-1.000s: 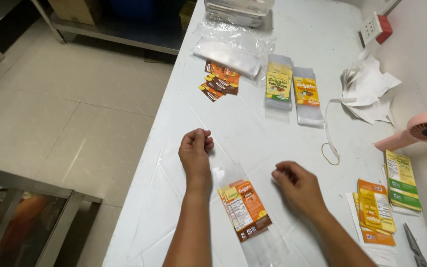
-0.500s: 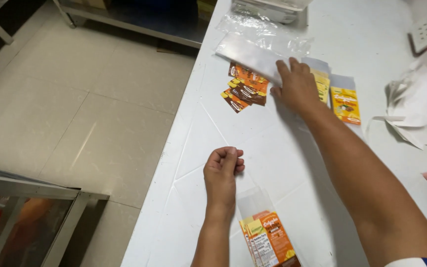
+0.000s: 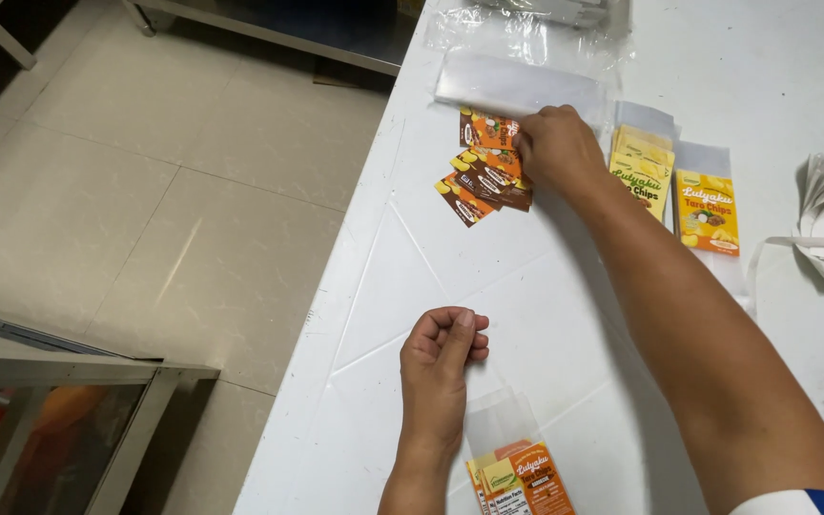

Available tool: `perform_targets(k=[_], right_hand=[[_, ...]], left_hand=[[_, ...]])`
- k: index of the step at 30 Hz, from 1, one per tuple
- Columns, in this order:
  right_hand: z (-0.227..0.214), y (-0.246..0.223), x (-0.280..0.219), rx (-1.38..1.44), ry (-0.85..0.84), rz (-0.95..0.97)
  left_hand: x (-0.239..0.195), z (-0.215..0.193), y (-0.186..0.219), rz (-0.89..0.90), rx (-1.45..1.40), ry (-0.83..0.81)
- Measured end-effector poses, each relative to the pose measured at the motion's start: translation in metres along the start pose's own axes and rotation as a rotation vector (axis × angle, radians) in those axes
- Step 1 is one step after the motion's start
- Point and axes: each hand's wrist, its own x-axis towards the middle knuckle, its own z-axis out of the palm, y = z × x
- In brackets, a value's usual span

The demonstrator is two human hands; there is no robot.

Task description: The person places printed labels into clear plastic bags on a white table. They then gather a stack of small snack packets and arrange them on the table, organizing the items for packaging.

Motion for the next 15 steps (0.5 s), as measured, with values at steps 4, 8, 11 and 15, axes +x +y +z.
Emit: perform_targets(k=[4, 8, 11, 15], right_hand=[[-0.010, -0.015, 0.006, 0.093, -0.068, 0.096], [-0.031, -0.051, -0.017, 0.238, -0.144, 0.192], [-0.021, -0.051, -0.037, 0.245, -0.114, 0.091], [-0.018, -0.061, -0.064, 0.127, -0.129, -0.008]], left_hand=[[0.002, -0.002, -0.003, 0.016, -0.026, -0.012], [0.002, 0.000, -0.002, 0.010, -0.040, -0.023], [0.000, -0.001, -0.005, 0.014, -0.022, -0.014], [0.002, -0.001, -0.005, 0.024, -0.053, -0.017]])
